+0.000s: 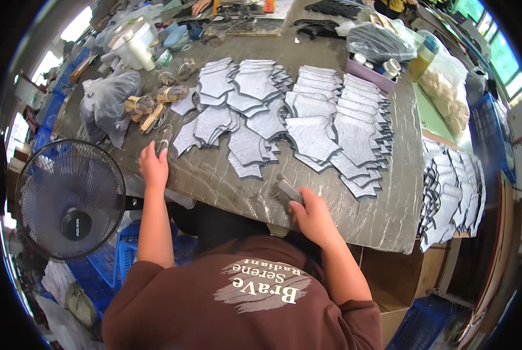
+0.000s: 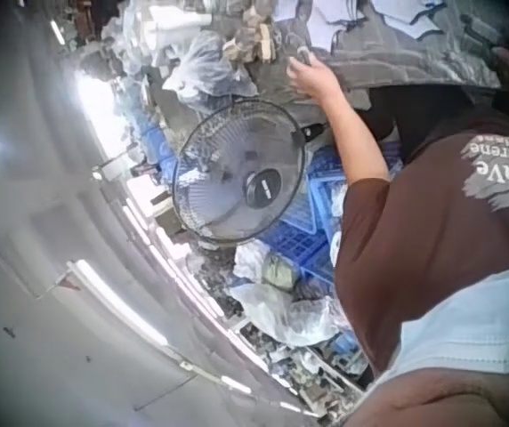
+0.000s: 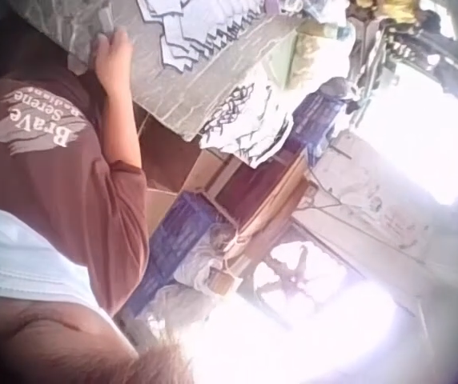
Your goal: Inspecting and organizing pre-cut shoe upper components at a manufacturing workstation.
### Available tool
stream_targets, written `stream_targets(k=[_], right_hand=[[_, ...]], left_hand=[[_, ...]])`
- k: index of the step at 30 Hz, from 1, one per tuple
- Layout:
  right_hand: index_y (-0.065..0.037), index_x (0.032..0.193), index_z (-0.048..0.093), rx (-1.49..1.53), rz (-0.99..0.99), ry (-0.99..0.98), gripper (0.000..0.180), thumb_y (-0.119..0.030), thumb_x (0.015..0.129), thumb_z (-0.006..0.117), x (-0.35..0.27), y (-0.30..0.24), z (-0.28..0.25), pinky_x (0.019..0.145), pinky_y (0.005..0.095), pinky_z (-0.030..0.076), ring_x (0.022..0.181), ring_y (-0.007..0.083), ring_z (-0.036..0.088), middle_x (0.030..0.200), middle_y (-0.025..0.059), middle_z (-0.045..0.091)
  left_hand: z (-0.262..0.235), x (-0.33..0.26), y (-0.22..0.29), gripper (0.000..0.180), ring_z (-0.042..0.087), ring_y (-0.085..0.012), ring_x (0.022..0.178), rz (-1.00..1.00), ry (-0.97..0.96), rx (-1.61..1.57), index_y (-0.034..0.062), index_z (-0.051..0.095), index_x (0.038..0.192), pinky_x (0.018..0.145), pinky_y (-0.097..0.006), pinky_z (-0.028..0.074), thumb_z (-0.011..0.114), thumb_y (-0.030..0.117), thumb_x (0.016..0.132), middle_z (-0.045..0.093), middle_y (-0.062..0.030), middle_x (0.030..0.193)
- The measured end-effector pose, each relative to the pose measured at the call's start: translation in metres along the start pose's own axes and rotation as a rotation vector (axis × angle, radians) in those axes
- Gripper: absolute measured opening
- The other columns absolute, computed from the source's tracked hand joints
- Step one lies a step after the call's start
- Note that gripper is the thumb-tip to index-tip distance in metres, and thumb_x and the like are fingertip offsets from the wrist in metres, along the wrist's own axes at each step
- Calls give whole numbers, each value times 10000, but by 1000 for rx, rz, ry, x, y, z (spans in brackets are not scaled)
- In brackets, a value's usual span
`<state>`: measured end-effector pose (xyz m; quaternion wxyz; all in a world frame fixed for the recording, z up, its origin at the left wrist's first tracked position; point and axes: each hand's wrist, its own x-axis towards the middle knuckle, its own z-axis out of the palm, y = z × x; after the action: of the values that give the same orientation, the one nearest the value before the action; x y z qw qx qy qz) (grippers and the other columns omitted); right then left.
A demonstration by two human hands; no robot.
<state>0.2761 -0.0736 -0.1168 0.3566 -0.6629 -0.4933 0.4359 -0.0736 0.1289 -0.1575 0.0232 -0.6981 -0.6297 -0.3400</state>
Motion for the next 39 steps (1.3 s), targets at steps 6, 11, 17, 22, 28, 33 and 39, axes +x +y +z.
stream_targets(k=[6, 11, 17, 22, 28, 33, 39], right_hand=[[-10, 913, 541, 329, 101, -109, 99, -98, 868, 548, 8, 15, 7, 546, 280, 423, 578, 130, 548, 641, 54, 568], [-5, 941, 532, 107, 1, 25, 111, -88, 869, 546, 2, 1, 18, 551, 284, 433, 587, 137, 551, 652, 58, 568], [-21, 982, 490, 239, 34, 93, 109, -123, 945, 481, -5, 9, 21, 521, 214, 397, 588, 75, 489, 710, 13, 538], [-39, 984, 503, 515, 185, 119, 102, -121, 959, 447, -2, 8, 19, 500, 196, 407, 556, 80, 498, 737, 29, 559], [28, 936, 537, -11, -55, 180, 179, -139, 874, 546, 1, 11, 6, 645, 428, 435, 772, 455, 551, 783, 276, 572], [19, 1094, 547, 329, 9, -11, 270, -178, 917, 491, -6, 18, 13, 721, 312, 443, 796, 198, 567, 873, 127, 606], [15, 1027, 542, -28, -42, 20, 243, -169, 869, 553, -10, -4, 8, 675, 408, 455, 754, 343, 581, 880, 201, 604]], left_hand=[[-8, -53, 128, 224, 606, -241, 883, 254, -492, -745, -1, 591, 1040, 774, -329, 481, 613, 66, 827, 612, -127, 981], [17, -92, 196, 191, 560, -70, 749, -224, -881, -1313, -8, 565, 944, 677, -210, 470, 678, -4, 791, 611, -37, 857], [20, -103, 205, 108, 530, -36, 664, -152, -809, -1312, 11, 568, 818, 585, -191, 440, 673, -6, 799, 606, -13, 749], [19, -106, 200, 128, 543, -43, 728, -139, -822, -1426, 1, 547, 886, 628, -197, 448, 636, -52, 811, 601, -32, 809], [8, -97, 200, 202, 525, -40, 736, -90, -937, -1433, 22, 546, 987, 656, -187, 448, 613, -66, 819, 582, -7, 866], [24, -104, 196, 175, 574, -78, 747, -216, -877, -1511, 21, 531, 978, 682, -214, 485, 599, -47, 832, 610, -40, 861], [23, -108, 193, 158, 567, -74, 759, -246, -876, -1449, 21, 519, 961, 690, -212, 475, 601, -36, 839, 599, -34, 895]])
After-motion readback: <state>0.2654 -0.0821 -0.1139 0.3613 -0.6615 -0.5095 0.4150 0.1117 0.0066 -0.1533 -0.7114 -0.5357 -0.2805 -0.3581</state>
